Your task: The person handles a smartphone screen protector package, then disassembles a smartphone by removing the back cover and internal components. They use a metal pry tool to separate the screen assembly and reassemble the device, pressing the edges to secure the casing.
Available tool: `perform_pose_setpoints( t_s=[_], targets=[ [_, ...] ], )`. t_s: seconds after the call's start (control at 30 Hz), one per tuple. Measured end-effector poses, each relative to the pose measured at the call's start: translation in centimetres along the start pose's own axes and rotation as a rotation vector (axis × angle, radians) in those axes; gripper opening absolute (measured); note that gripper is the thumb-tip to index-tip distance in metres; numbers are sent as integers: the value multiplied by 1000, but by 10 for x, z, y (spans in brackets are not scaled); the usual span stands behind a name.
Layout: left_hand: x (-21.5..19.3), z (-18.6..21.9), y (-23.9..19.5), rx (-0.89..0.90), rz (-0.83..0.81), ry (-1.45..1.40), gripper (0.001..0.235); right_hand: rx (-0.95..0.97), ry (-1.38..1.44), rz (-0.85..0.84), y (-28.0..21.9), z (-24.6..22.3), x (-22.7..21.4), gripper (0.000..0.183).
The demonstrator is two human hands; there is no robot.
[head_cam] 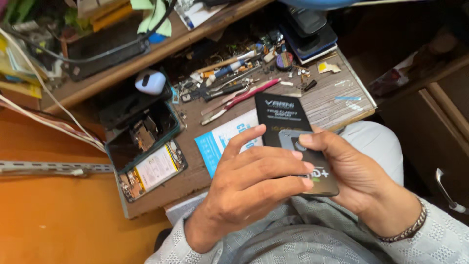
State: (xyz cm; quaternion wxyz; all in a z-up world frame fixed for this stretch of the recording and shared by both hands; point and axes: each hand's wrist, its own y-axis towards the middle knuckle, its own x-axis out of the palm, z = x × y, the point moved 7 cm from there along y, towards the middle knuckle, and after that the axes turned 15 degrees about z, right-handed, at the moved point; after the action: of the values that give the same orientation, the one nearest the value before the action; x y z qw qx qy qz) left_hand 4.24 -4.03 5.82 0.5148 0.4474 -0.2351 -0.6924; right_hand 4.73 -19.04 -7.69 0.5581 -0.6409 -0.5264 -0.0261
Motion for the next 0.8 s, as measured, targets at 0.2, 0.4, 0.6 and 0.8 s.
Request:
perform_pose_setpoints(
  t_s=[0.2,0.4,0.6,0.8],
  targets=[
    [-3,-1,5,1,48,27,27,26,57,-14,-2,5,9,35],
    [-4,0,4,-3,63,45,25,18,36,28,-3,6,9,35],
    [-5,4,5,7,56,62,25,41,54,-48,-4,9,15,36],
    [-6,8,5,7,47,57,25,37,32,-75,-10,7,21,39]
  ],
)
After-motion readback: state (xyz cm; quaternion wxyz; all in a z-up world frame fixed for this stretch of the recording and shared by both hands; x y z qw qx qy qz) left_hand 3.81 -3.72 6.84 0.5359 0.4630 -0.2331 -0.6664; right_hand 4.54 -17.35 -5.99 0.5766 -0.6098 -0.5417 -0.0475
